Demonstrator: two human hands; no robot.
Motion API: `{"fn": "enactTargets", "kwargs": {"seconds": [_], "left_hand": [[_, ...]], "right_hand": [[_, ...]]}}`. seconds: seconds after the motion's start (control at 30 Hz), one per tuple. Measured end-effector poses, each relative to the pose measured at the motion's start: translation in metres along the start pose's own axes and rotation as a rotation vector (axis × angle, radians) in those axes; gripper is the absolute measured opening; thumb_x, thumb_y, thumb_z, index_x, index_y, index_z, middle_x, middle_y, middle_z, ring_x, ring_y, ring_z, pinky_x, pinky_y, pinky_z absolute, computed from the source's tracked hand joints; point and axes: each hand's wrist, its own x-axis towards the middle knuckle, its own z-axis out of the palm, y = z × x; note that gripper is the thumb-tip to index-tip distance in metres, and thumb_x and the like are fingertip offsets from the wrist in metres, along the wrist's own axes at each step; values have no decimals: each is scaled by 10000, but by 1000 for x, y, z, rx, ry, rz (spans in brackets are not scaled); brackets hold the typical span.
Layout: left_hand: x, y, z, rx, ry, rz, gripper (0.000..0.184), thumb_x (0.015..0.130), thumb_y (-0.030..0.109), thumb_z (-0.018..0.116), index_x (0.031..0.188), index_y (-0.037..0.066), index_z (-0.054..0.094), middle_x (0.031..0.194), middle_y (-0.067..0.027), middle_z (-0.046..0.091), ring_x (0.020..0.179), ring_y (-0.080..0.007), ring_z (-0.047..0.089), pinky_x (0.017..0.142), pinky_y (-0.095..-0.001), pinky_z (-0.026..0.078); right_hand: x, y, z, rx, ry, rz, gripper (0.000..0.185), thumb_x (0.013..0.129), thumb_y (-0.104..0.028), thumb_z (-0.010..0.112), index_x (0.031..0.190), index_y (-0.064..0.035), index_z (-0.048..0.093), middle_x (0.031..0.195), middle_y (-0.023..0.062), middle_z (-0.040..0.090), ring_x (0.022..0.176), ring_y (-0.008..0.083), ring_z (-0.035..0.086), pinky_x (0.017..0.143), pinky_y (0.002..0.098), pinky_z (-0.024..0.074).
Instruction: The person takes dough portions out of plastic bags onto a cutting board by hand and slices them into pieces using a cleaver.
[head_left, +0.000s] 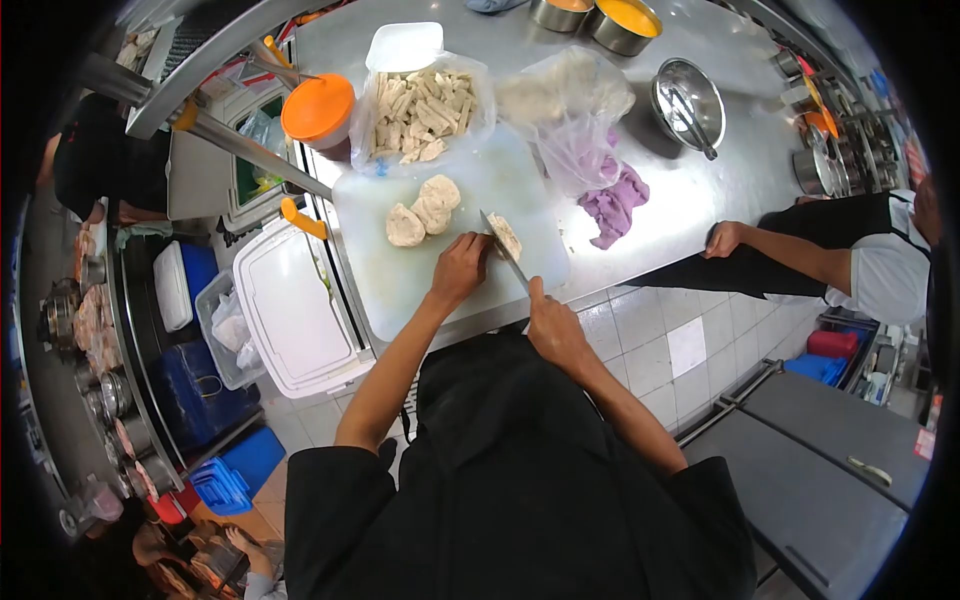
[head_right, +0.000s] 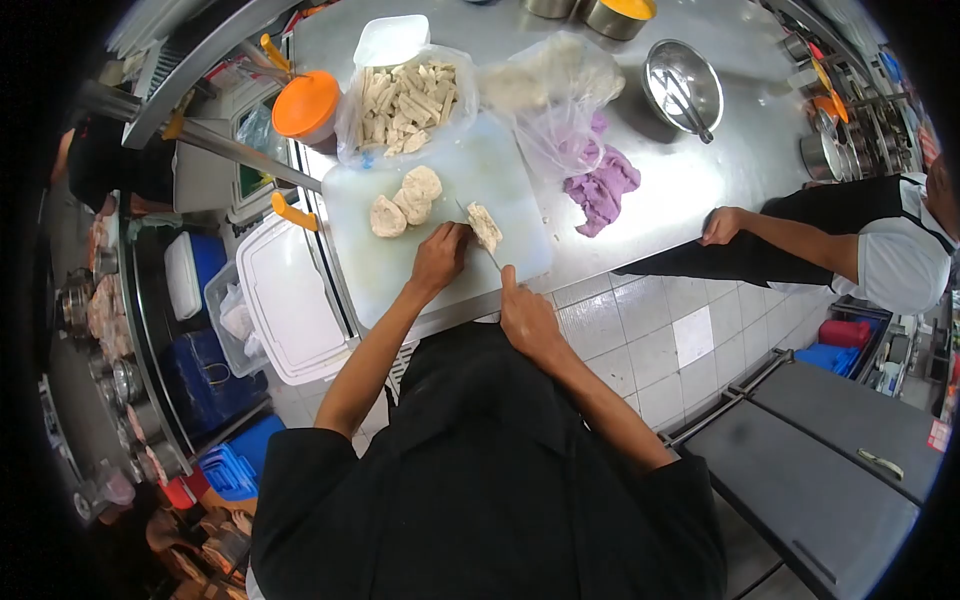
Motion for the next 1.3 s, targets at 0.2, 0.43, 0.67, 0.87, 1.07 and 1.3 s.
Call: {"fn": "enactTargets", "kwargs": {"seconds": [0.2, 0.43, 0.67, 0.87, 1.07, 1.3], "left_hand": [[-3, -3, -2, -36, -30, -4, 101, 836, 36, 615, 935, 19, 606, 884, -122, 632, 842, -314, 631, 718, -408, 525], [2, 15, -14, -1084, 210, -1067, 424, 969, 400, 582, 1157, 20, 575, 1016, -102, 660, 911, -182, 642, 819, -333, 522], [18, 12, -20, -2020, -62, -1069, 701, 952, 654, 417, 1244, 26, 526, 1086, -121, 625, 1038, -232, 620, 878, -353, 511], [19, 13, -10, -945, 116, -785, 467, 975, 441, 552, 1209, 38, 572, 1119, -144, 616, 1080, -262, 607, 909, -380, 493], [26, 27, 29, -125, 140, -282, 518, 886, 332, 685, 1294, 49, 537, 1344, -231, 461, 1262, -386, 455, 1037, -467, 399], [44, 35, 41, -135, 229, -196, 490, 825, 257, 737, 1234, 52, 562, 1318, -219, 457, 1248, -410, 444, 1037, -479, 392]], "right_hand": [[34, 11, 13, 111, 79, -30, 264, 858, 1, 479, 1082, 24, 339, 724, 317, 601, 692, 525, 578, 620, 605, 434], [32, 38, -22, 442, 46, -43, 396, 940, -146, 608, 1198, 17, 355, 733, 268, 610, 478, 418, 556, 462, 463, 458], [20, 38, -25, 1222, -313, 251, 586, 931, -197, 660, 1360, -9, 307, 724, 65, 545, 359, 76, 387, 325, 256, 333], [0, 84, 0, 1139, -20, 346, 457, 943, -180, 635, 1282, -25, 372, 736, 77, 551, 356, 89, 406, 315, 260, 367], [-4, 78, 30, 947, 19, 304, 391, 950, -133, 605, 1247, -21, 377, 668, 72, 531, 357, 106, 430, 309, 280, 354], [34, 24, 26, 961, -57, 308, 454, 950, -136, 607, 1297, -30, 335, 695, 77, 534, 354, 121, 433, 323, 284, 370]]}}
